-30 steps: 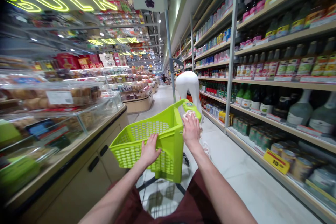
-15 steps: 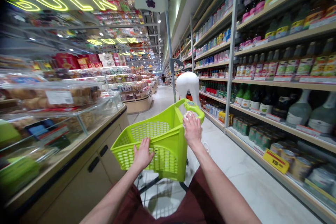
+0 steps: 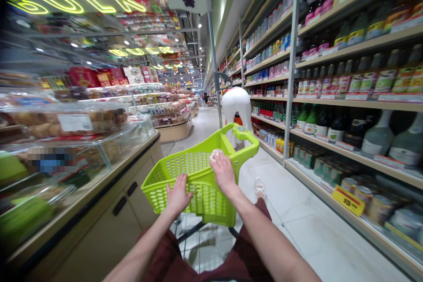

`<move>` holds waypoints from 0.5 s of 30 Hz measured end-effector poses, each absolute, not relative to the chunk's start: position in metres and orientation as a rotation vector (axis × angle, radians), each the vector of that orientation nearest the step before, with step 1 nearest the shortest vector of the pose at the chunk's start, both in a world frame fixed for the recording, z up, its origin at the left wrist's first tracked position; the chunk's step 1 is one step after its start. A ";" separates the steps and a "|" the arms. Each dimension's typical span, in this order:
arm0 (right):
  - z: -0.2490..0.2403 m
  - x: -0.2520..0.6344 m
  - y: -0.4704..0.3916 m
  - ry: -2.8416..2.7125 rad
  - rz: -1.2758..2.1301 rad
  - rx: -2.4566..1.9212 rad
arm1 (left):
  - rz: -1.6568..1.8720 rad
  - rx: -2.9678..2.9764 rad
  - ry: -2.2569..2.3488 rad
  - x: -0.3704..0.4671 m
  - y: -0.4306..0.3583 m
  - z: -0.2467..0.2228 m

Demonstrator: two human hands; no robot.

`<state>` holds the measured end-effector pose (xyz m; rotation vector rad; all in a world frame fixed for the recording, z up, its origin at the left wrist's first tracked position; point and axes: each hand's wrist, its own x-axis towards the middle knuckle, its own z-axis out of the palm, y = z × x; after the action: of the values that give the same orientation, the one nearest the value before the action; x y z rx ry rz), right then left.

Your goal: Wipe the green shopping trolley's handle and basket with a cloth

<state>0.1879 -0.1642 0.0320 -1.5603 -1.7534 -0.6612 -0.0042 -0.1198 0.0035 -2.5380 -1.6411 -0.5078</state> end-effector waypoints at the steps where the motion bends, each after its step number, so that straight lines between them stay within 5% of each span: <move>1: 0.039 0.200 -0.169 -1.684 -0.693 -1.602 | -0.518 -2.533 -1.648 -0.004 -0.120 0.003; 10: 0.032 0.182 -0.167 -1.738 -0.564 -1.517 | -0.745 -2.593 -1.674 -0.001 -0.128 -0.002; 15: 0.032 0.132 -0.153 -1.373 -0.107 -1.221 | -1.562 -2.850 -1.730 0.014 -0.138 0.014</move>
<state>0.1324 -0.1530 0.0320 -1.2213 -1.3729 -0.1067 0.0143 -0.1380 0.0137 -2.8498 -1.7298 -1.5625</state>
